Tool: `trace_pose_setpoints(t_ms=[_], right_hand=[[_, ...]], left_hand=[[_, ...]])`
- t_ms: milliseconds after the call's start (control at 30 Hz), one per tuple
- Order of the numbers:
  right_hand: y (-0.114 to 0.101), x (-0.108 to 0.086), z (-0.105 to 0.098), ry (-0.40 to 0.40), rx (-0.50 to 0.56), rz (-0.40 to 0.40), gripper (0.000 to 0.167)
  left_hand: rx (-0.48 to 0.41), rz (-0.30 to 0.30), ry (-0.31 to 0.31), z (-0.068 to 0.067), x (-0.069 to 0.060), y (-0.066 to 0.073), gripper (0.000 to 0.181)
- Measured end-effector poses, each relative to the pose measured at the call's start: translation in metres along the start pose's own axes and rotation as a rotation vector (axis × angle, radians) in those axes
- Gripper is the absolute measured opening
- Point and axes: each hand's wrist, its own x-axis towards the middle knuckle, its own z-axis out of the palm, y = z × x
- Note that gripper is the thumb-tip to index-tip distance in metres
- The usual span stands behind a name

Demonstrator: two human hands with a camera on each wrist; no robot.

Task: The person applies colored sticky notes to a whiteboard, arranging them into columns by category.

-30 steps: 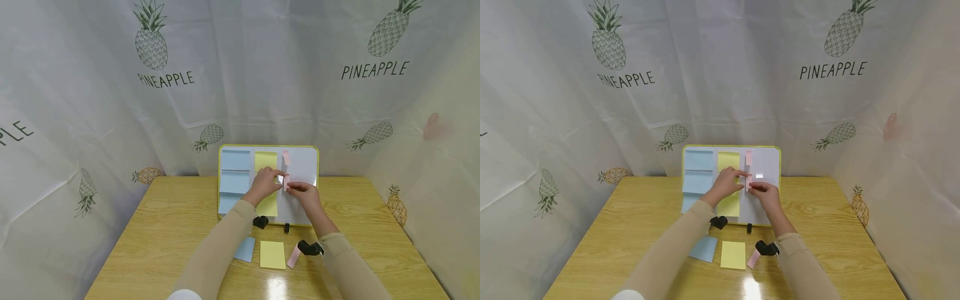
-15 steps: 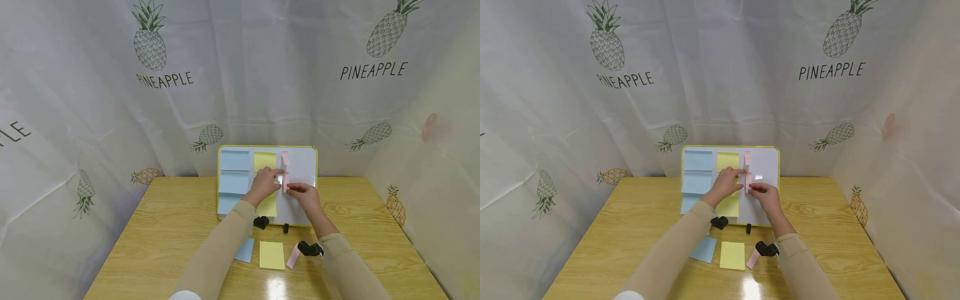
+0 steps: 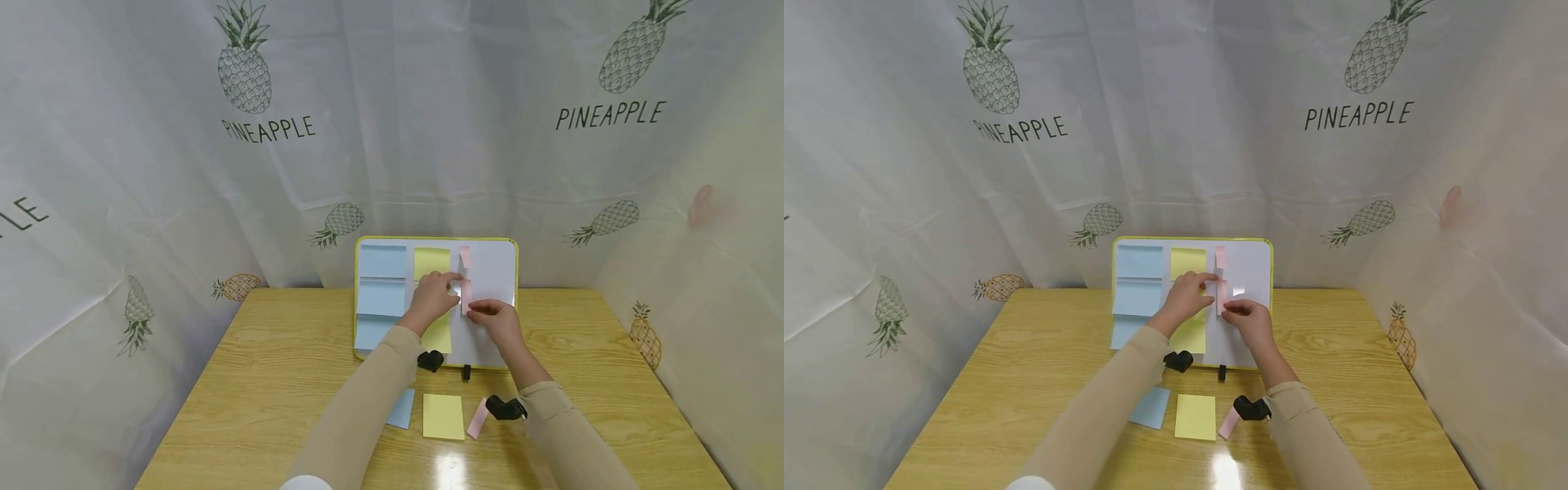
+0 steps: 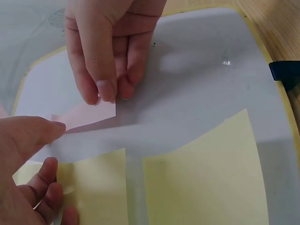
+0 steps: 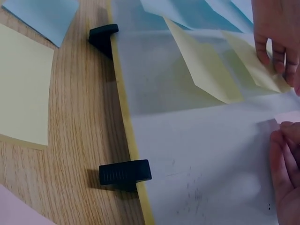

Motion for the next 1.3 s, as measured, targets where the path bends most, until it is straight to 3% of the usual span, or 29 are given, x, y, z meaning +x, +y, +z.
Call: trace_pose_setpoints(t_ms=[400, 767, 1033, 1300], right_hand=[[0.010, -0.018, -0.020, -0.077, -0.100, -0.077, 0.028], [0.029, -0.050, -0.040, -0.147, -0.115, -0.030, 0.026], [0.042, -0.069, -0.047, -0.156, -0.167, -0.042, 0.023], [0.051, -0.081, -0.050, -0.146, -0.174, -0.017, 0.022]], left_hand=[[-0.019, -0.007, -0.027, -0.001, 0.001, 0.011, 0.042], [0.079, -0.036, -0.054, 0.000, 0.002, 0.019, 0.047], [0.117, -0.012, -0.037, 0.004, 0.005, 0.019, 0.045], [0.252, 0.063, 0.029, 0.010, 0.007, 0.020, 0.042]])
